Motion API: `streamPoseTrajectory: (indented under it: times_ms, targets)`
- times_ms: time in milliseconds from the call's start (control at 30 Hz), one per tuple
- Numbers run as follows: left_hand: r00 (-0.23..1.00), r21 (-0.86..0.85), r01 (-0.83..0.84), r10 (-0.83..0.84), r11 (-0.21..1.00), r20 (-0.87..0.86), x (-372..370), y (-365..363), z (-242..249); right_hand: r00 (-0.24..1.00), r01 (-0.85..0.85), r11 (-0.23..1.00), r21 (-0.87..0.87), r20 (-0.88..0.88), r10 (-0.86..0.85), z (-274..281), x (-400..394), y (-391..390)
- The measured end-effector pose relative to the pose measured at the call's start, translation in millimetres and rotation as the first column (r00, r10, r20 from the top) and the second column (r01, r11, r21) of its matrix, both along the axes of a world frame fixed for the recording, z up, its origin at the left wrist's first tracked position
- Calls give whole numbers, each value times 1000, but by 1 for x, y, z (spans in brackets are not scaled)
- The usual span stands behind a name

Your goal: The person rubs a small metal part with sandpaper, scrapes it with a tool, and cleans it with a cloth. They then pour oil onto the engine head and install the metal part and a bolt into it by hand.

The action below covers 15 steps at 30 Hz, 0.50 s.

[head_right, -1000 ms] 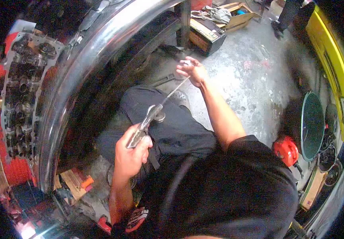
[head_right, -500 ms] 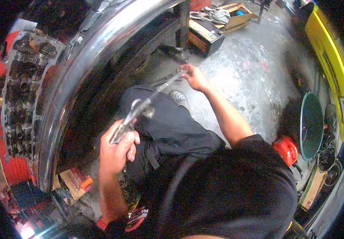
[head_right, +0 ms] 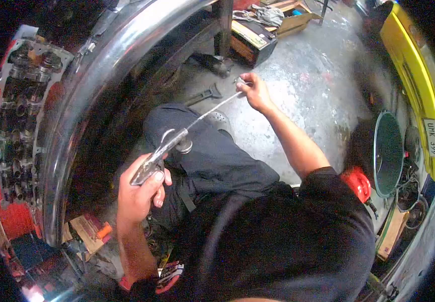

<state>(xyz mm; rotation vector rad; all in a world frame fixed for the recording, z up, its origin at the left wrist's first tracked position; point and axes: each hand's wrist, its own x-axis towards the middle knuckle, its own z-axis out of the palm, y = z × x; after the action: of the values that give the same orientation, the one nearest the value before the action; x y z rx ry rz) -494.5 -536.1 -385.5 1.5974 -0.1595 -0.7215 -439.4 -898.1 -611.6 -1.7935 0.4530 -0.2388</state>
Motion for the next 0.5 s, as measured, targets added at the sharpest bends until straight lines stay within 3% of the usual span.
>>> streamPoseTrajectory:
  times_ms: [100, 133, 233, 300, 367, 500]
  targets:
    - [999, 12, -46, 46, 999, 14, -11, 0, 1, 990, 9, 857, 515, 117, -81, -5, -10, 6]
    - [998, 19, -60, 59, 998, 29, -15, 0, 1, 994, 20, 865, 502, 83, -71, -1, -16, 8]
    - [998, 53, -39, 36, 998, 58, -22, -8, 5, 994, -9, 948, 317, 103, -25, 9, -27, 22]
    - [996, 98, -25, 17, 995, 83, -25, -13, 5, 998, 5, 1000, -9, 57, -5, -5, -25, 19]
    - [993, 166, -39, 20, 985, 116, -27, -15, 1, 998, 35, 963, -266, 54, -21, -11, -29, 19]
    - [990, 195, -17, -10, 981, 137, -25, -17, -3, 998, 28, 945, -325, 58, -9, -15, -28, 17]
